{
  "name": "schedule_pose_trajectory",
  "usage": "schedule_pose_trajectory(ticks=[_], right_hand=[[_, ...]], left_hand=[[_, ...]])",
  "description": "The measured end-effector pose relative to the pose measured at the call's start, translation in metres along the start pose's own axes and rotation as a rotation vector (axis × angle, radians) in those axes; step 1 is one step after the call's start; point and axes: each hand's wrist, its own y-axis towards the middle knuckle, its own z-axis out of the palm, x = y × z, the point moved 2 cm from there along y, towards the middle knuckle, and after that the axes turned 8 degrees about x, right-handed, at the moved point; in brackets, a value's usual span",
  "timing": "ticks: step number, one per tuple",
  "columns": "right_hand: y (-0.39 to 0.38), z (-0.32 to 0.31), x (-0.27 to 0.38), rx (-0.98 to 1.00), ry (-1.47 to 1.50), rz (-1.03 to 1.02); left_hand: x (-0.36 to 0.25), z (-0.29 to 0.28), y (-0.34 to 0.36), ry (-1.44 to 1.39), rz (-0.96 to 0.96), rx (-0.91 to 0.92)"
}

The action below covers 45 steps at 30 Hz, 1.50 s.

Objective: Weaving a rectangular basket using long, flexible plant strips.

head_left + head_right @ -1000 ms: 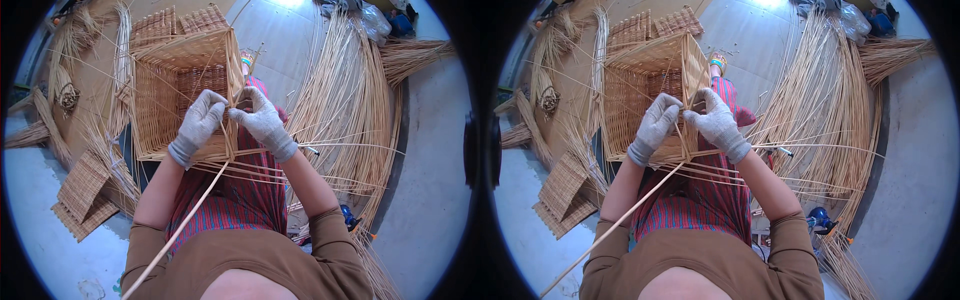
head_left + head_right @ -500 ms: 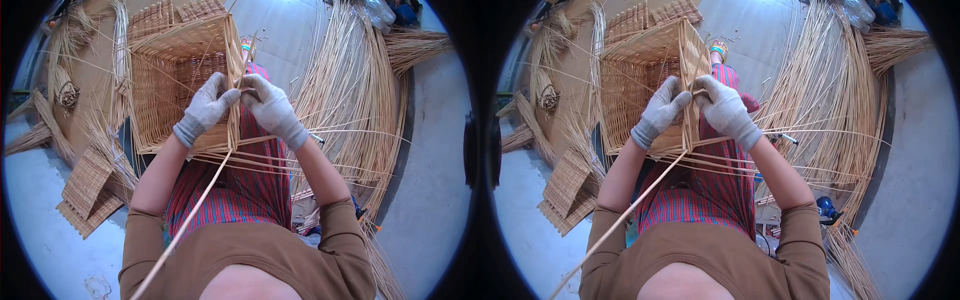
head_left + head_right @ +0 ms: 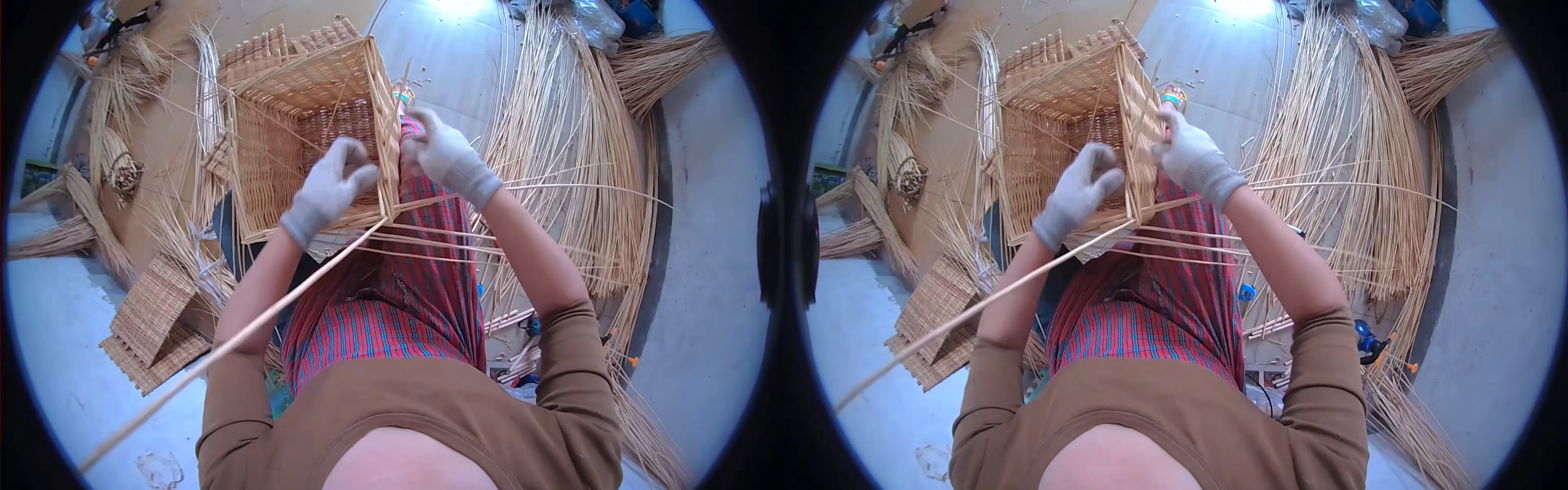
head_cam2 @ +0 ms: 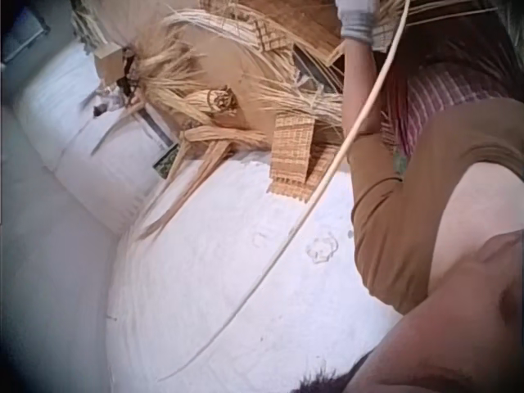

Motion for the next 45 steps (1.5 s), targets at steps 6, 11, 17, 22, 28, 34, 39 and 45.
schedule_pose_trajectory(ticks=[6, 11, 17, 22, 28, 34, 39, 45], right_hand=[[-0.044, 0.007, 0.076, 0.379, -0.411, -0.022], [-0.016, -0.015, 0.119, 0.458, -0.354, 0.029], [-0.009, -0.015, 0.100, 0.685, -0.028, 0.270], [-0.001, -0.010, 0.102, 0.743, -0.040, 0.404], [-0.001, -0.007, 0.132, 0.667, -0.724, 0.051], [-0.005, 0.000, 0.110, 0.518, -0.573, 0.247], [-0.054, -0.006, 0.107, 0.186, -0.384, -0.247], [-0.075, 0.003, 0.118, 0.220, -0.516, -0.407]], left_hand=[[0.014, 0.015, -0.072, 0.712, 0.374, -0.153], [-0.019, -0.010, -0.063, 0.639, 0.469, -0.297], [-0.007, -0.002, -0.069, 0.763, 0.682, -0.327], [-0.016, 0.002, -0.065, 0.778, 0.578, -0.252], [-0.032, 0.003, -0.056, 0.606, 0.477, -0.200], [-0.038, 0.031, -0.061, 0.715, 0.483, -0.468], [-0.011, 0.040, -0.059, 0.489, 0.509, -0.619], [-0.013, 0.044, -0.055, 0.471, 0.518, -0.646]])
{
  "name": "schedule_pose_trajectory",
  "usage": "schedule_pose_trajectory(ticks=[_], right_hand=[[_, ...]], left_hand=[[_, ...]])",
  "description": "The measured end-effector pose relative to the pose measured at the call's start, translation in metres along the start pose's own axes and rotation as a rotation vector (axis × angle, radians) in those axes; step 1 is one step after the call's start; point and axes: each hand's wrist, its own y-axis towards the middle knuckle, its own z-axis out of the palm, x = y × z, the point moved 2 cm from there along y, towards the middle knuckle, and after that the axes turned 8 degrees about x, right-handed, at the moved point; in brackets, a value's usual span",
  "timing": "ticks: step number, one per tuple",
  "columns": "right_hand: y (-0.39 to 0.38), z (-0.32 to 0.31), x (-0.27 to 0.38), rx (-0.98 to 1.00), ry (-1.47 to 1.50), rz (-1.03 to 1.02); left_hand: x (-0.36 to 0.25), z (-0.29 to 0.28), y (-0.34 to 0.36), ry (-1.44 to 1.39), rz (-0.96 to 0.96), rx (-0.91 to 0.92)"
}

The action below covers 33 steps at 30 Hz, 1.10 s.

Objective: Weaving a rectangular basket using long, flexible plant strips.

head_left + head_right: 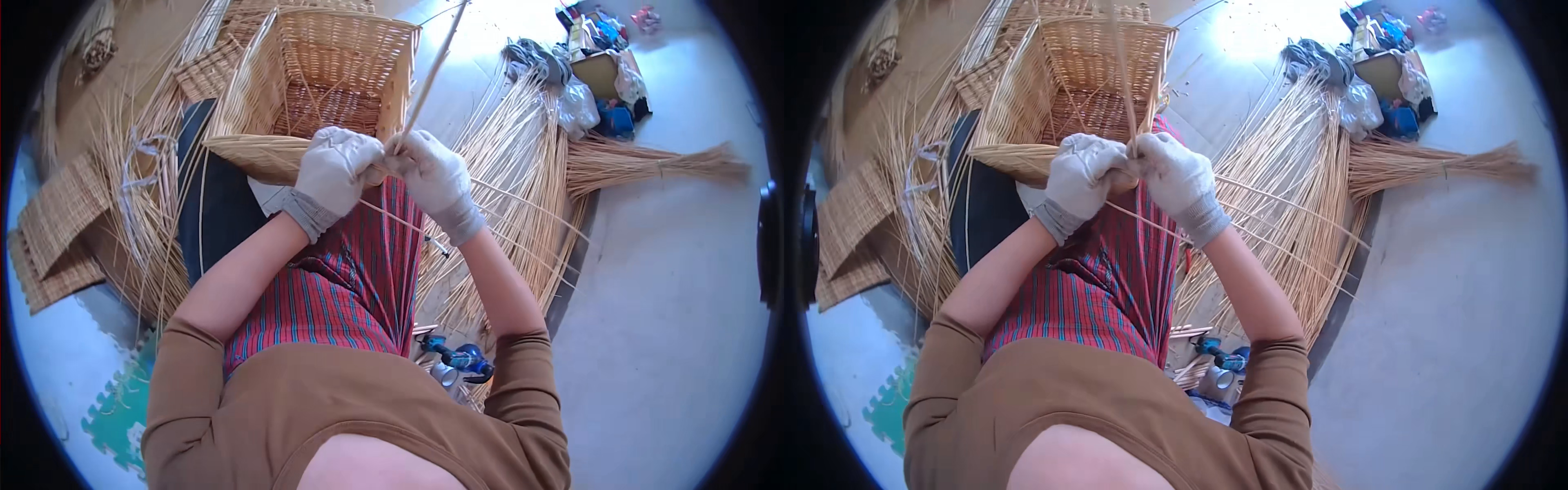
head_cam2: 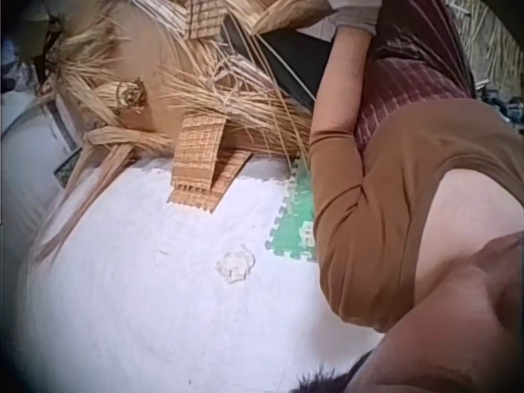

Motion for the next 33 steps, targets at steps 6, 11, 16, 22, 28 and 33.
schedule_pose_trajectory(ticks=[6, 11, 16, 22, 28, 33], right_hand=[[0.018, -0.001, 0.001, -0.034, 0.033, 0.115], [0.028, 0.006, -0.003, -0.040, -0.022, 0.311], [0.036, -0.005, -0.043, 0.225, 0.128, 0.521], [0.029, 0.018, -0.032, 0.288, 0.429, 0.598], [-0.015, 0.037, -0.080, 0.138, 0.574, 0.356], [0.034, -0.009, -0.043, -0.131, 0.575, 0.273]], left_hand=[[0.002, 0.001, 0.002, 0.010, 0.007, 0.029], [0.005, 0.001, 0.000, 0.016, 0.028, -0.015], [0.003, -0.011, 0.016, -0.220, -0.182, 0.322], [0.048, 0.022, 0.045, -0.643, -0.636, 0.516], [0.038, 0.050, 0.015, -0.599, -0.599, 0.490], [0.013, 0.037, 0.018, -0.326, -0.466, 0.300]])
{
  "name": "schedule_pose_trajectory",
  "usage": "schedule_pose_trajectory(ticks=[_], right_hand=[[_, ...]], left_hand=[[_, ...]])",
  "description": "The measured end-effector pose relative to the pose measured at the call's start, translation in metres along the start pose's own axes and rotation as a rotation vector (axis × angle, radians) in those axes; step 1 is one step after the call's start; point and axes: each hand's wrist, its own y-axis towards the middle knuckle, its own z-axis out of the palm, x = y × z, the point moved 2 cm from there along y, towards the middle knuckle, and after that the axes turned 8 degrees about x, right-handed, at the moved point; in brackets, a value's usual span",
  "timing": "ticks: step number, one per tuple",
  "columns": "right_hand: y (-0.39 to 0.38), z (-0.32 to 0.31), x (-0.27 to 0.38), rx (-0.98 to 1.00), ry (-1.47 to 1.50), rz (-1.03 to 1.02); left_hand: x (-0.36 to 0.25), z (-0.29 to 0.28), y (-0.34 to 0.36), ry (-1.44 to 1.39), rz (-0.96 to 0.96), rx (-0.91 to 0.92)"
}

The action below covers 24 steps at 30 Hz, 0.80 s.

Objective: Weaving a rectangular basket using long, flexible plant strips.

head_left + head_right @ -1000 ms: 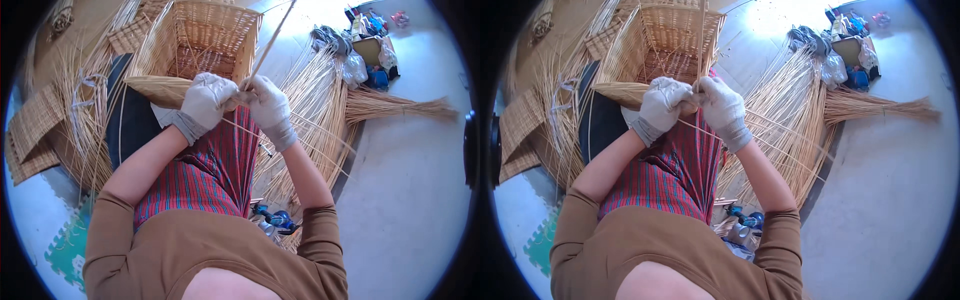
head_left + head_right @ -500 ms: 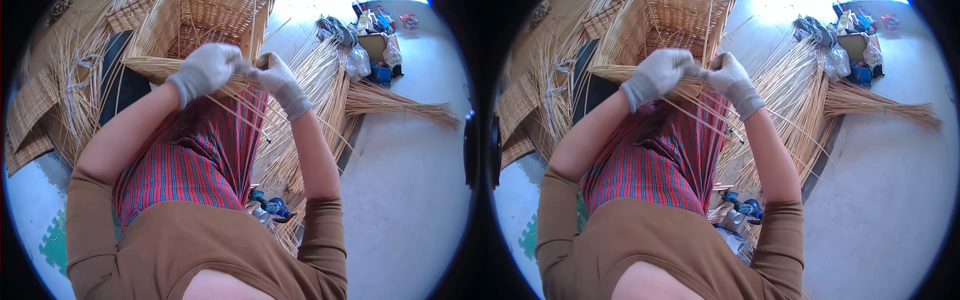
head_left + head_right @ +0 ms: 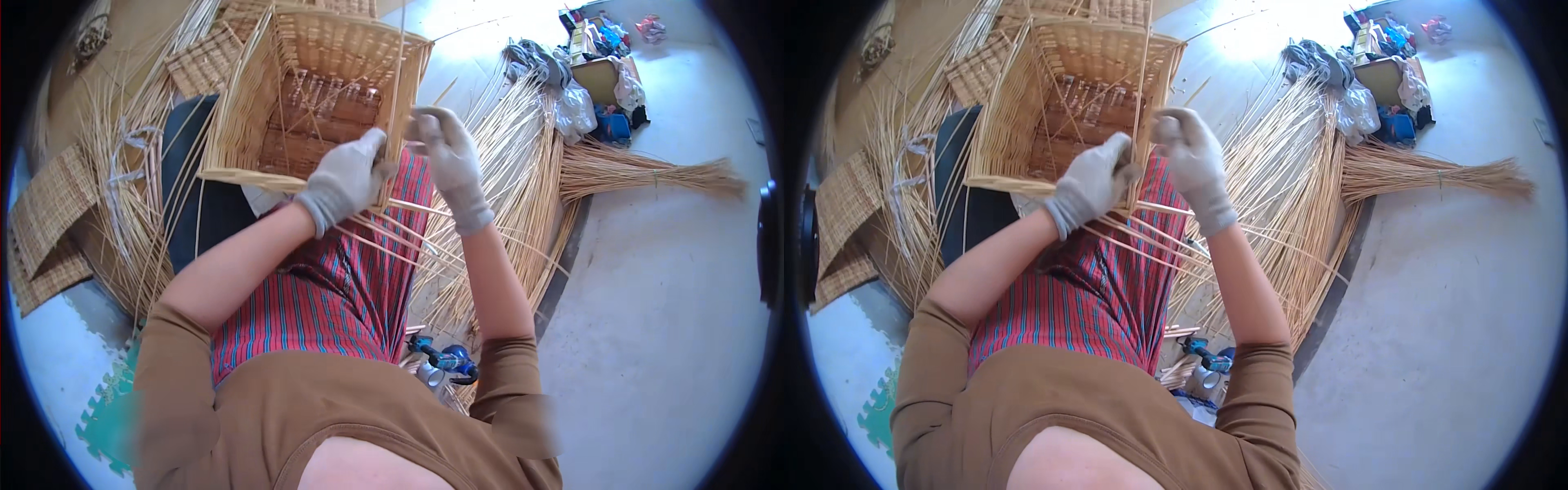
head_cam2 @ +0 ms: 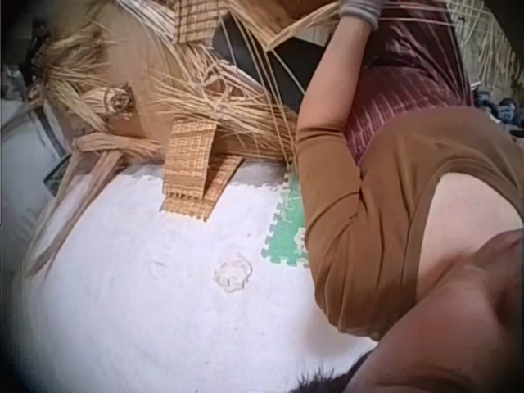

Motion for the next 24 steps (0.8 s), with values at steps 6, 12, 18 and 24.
schedule_pose_trajectory(ticks=[6, 12, 18, 24], right_hand=[[0.103, -0.009, 0.034, 0.238, 0.389, -0.043], [0.168, -0.089, 0.028, 0.042, 0.055, -0.068], [0.202, -0.071, -0.016, -0.082, -0.145, -0.119], [0.155, -0.043, -0.026, -0.391, -0.181, -0.237]], left_hand=[[-0.003, 0.003, -0.015, 0.006, 0.032, 0.030], [-0.006, -0.001, -0.012, -0.067, -0.038, 0.107], [-0.005, -0.001, -0.005, -0.035, -0.134, 0.191], [-0.005, -0.002, 0.000, -0.063, -0.177, 0.234]])
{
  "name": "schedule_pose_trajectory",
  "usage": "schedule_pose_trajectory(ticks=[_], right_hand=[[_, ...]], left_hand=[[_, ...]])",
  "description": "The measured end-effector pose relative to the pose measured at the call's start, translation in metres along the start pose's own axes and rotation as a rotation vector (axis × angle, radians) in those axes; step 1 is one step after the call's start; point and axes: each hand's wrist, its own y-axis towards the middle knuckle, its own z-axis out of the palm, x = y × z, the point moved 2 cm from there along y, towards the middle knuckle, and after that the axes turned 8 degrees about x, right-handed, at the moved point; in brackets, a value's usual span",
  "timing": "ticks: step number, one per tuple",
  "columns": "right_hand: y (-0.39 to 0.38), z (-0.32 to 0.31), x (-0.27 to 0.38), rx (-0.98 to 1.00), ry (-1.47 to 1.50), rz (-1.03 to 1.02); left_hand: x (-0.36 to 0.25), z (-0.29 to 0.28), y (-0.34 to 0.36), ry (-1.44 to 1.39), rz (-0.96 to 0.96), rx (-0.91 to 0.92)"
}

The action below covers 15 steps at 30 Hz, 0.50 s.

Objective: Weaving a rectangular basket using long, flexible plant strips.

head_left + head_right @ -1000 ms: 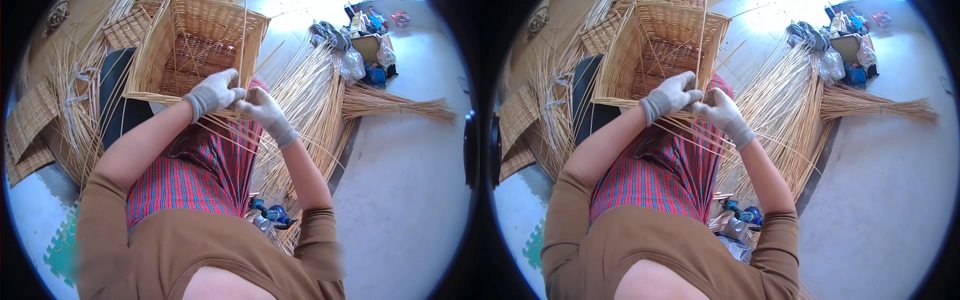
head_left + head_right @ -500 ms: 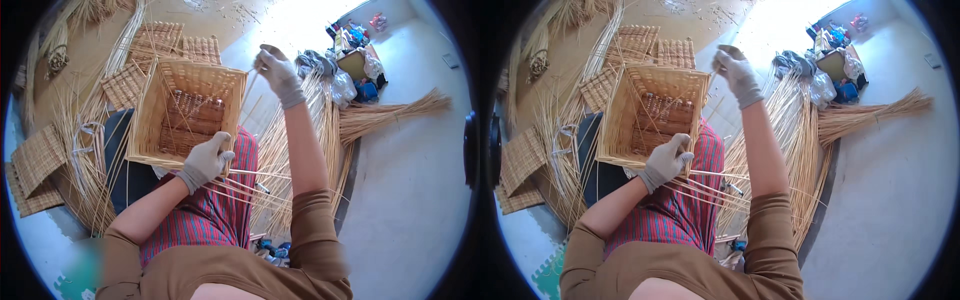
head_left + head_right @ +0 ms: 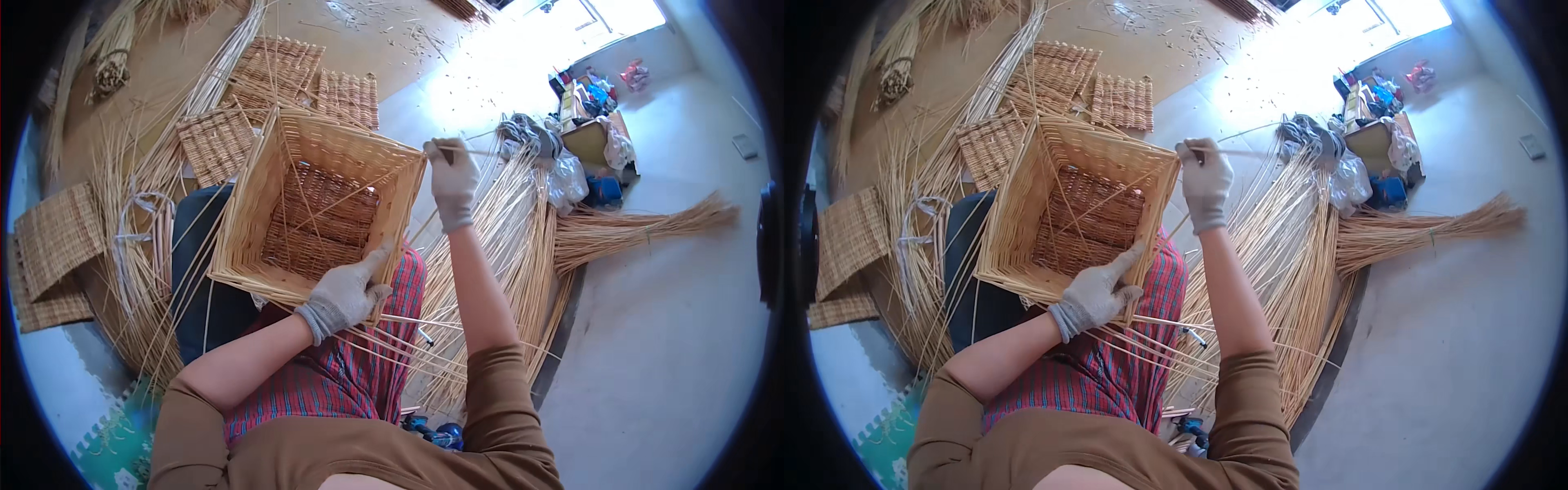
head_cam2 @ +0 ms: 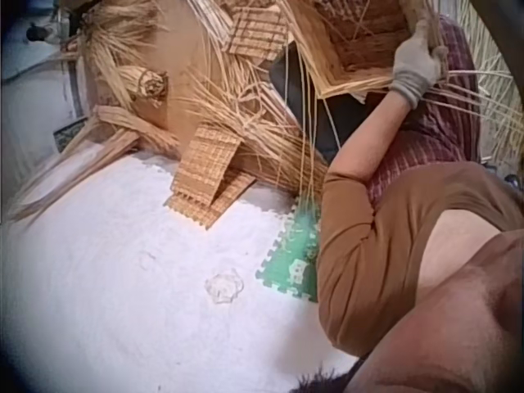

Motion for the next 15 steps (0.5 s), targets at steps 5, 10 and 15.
schedule_pose_trajectory(ticks=[5, 10, 15], right_hand=[[-0.040, 0.000, 0.023, -0.149, -0.585, -0.466], [-0.056, 0.006, 0.029, -0.146, -0.777, -0.381], [-0.060, 0.009, 0.021, -0.053, -1.117, -0.408]], left_hand=[[0.002, 0.002, -0.002, 0.012, 0.017, -0.009], [-0.004, -0.003, -0.003, 0.023, -0.024, 0.024], [-0.001, 0.003, 0.001, 0.022, 0.052, 0.000]])
